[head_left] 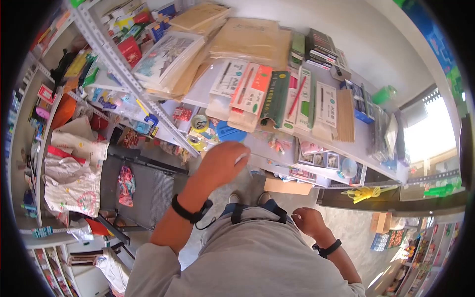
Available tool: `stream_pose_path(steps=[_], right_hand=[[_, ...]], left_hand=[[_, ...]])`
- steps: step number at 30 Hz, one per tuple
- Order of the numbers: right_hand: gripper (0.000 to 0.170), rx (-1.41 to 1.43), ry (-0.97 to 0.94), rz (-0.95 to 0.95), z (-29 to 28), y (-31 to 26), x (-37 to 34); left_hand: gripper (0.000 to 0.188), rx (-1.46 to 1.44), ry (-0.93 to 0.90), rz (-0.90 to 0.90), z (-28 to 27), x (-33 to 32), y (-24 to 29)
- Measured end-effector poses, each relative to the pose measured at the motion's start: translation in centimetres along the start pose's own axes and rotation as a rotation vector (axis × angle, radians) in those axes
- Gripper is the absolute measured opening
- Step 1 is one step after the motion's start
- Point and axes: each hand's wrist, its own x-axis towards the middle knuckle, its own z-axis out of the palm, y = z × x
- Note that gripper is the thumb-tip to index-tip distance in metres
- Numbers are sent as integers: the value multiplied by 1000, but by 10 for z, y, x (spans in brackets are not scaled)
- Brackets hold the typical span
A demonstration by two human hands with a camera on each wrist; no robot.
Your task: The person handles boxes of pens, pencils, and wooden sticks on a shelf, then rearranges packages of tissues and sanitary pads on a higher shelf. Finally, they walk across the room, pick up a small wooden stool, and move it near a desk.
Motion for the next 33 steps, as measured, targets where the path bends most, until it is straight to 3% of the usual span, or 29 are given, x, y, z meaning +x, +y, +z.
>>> stream_pose_path(steps=[5, 7, 8, 11, 14, 17, 19, 21, 22, 23, 24, 25, 26, 28, 30, 33], right_hand=[[18, 74, 91, 26, 2, -4, -13], [17, 94, 119, 40, 9, 1, -19], [17, 105, 128, 38, 15, 5, -22], [15, 45, 100, 33, 38, 22, -26], [16, 69, 128, 29, 43, 35, -33], [18, 86, 157, 36, 38, 48, -40], [18, 90, 150, 59, 33, 58, -46], [19, 96, 129, 72, 33, 72, -51], [20, 94, 124, 74, 36, 82, -54], [20, 89, 129, 72, 38, 93, -54], [23, 124, 143, 80, 40, 102, -60], [27, 124, 111, 117, 52, 117, -65], [30, 116, 23, 194, 54, 124, -72], [34, 94, -66, 221, 68, 149, -87], [38, 92, -138, 294, 93, 174, -101], [45, 101, -272, 344, 117, 202, -120]], left_hand=[[26, 152, -16, 24, 3, 59, -11], [26, 167, -112, -76, -4, 67, 6], [26, 184, -158, -134, -7, 69, 11], [24, 180, -33, -7, 5, 56, 4], [25, 80, -83, -102, 21, 30, -1], [26, 58, -220, -297, 44, -16, -7], [27, 156, -430, -336, 73, -60, -54], [30, 364, -764, -226, 106, -112, -102], [34, 196, -751, -373, 117, -149, -120], [36, 269, -803, -456, 135, -187, -146], [38, 132, -875, -441, 132, -207, -145], [28, 250, -967, -436, 131, -221, -134], [32, 151, -982, -185, 146, -274, -196], [35, -344, -972, -1197, 142, -281, -179], [37, -700, -845, -1399, 130, -289, -175], [33, -537, -791, -1421, 127, -278, -169]])
